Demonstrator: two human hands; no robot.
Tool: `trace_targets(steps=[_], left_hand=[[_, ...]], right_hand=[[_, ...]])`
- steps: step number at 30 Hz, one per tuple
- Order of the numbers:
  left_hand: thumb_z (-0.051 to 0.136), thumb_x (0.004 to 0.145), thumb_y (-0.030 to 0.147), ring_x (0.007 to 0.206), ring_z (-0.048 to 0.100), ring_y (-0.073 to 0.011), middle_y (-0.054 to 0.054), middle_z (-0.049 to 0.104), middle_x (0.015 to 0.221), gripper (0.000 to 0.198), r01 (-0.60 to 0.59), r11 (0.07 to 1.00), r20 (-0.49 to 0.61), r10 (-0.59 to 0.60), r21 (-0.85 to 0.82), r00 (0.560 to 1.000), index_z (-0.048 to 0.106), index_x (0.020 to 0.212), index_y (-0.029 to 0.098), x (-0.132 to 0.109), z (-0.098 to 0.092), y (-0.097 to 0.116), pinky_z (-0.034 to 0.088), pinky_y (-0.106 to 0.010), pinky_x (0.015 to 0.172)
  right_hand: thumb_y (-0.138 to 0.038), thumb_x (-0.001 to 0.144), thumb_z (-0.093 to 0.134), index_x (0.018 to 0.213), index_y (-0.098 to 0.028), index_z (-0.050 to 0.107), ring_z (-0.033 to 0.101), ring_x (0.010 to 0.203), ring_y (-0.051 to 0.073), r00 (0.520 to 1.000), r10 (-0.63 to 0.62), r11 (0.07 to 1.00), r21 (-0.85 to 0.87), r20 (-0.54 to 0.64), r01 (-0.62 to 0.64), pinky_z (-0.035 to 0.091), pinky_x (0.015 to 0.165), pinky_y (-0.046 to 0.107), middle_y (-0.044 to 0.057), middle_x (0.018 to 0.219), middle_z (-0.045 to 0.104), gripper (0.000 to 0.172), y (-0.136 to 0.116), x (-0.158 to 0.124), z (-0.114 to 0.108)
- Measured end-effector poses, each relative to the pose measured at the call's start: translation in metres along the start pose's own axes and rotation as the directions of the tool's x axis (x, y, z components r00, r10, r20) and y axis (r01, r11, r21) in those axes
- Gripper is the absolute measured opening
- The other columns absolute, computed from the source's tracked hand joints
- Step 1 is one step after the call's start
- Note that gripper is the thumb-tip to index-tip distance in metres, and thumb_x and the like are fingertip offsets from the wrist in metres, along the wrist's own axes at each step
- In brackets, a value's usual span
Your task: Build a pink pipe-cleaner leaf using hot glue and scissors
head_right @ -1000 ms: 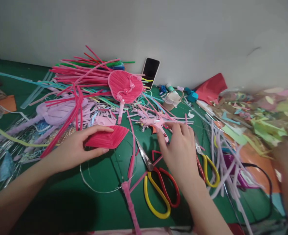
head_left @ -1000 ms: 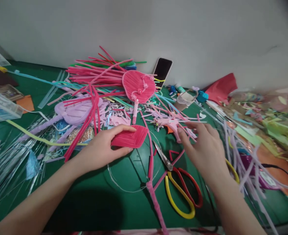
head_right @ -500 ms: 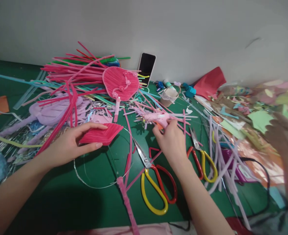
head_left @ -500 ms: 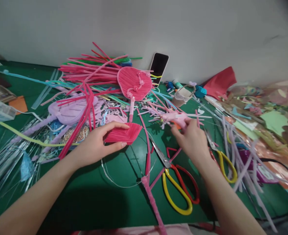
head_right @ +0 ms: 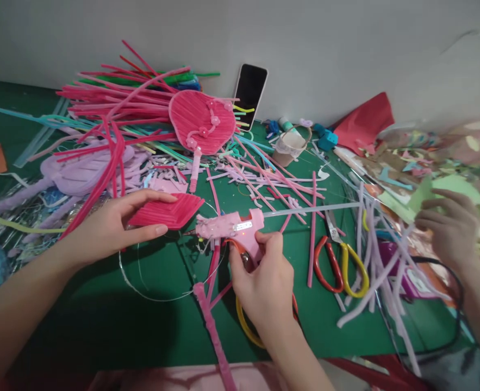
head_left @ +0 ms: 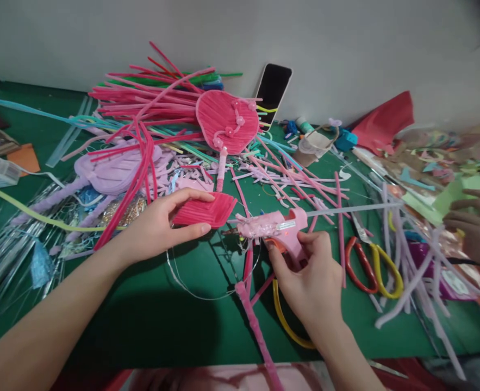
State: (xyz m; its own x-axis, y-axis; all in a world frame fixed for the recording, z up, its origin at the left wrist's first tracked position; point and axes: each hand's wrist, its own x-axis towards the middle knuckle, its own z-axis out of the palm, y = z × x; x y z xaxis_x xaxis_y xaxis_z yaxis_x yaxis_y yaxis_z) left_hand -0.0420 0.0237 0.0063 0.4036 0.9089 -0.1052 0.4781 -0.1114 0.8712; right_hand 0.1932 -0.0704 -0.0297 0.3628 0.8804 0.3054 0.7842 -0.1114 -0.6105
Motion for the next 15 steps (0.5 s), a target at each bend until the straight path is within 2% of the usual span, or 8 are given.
trace_targets(steps=[3,6,9,15], left_hand=[[0.072,0.077,0.047,0.109,0.064,-0.0266,-0.004,0.067,0.122,0.047,-0.010,1.000,0.013,0.010,-0.022,1.000,0.064,0.117,0.025,-0.0002,0.0013,0.0010,0.052,-0.032,0.092],[0.071,0.077,0.046,0.107,0.065,-0.0260,-0.004,0.068,0.122,0.046,-0.004,0.997,-0.026,0.002,-0.074,1.000,0.064,0.117,0.024,-0.0007,0.0026,0.0023,0.052,-0.031,0.090],[0.071,0.078,0.044,0.108,0.065,-0.0264,-0.004,0.067,0.124,0.047,0.002,0.998,0.009,-0.002,-0.056,1.000,0.063,0.119,0.024,-0.0005,0.0015,0.0030,0.052,-0.032,0.091],[0.071,0.082,0.038,0.112,0.063,-0.0230,-0.003,0.064,0.129,0.042,-0.076,0.997,0.041,0.077,-0.021,0.996,0.062,0.120,0.024,0.0010,-0.0023,-0.0002,0.049,-0.028,0.097]], right_hand=[[-0.044,0.077,0.065,0.088,-0.025,0.041,0.057,0.046,0.015,1.000,0.013,1.000,0.020,0.004,-0.013,0.046,0.042,0.025,-0.004,0.064,0.056,0.032,-0.0008,0.0001,0.0026],[-0.044,0.078,0.065,0.089,-0.025,0.041,0.058,0.047,0.016,1.000,0.024,1.000,0.018,0.007,-0.024,0.046,0.042,0.026,-0.003,0.065,0.056,0.033,-0.0020,-0.0002,0.0035],[-0.044,0.078,0.065,0.089,-0.025,0.041,0.057,0.047,0.015,1.000,0.027,0.999,0.029,0.015,-0.027,0.047,0.042,0.026,-0.002,0.066,0.057,0.033,-0.0029,-0.0002,0.0037],[-0.043,0.079,0.065,0.089,-0.024,0.042,0.056,0.046,0.014,1.000,0.002,1.000,0.032,0.007,-0.002,0.046,0.041,0.024,-0.003,0.065,0.055,0.031,-0.0025,-0.0002,0.0048]])
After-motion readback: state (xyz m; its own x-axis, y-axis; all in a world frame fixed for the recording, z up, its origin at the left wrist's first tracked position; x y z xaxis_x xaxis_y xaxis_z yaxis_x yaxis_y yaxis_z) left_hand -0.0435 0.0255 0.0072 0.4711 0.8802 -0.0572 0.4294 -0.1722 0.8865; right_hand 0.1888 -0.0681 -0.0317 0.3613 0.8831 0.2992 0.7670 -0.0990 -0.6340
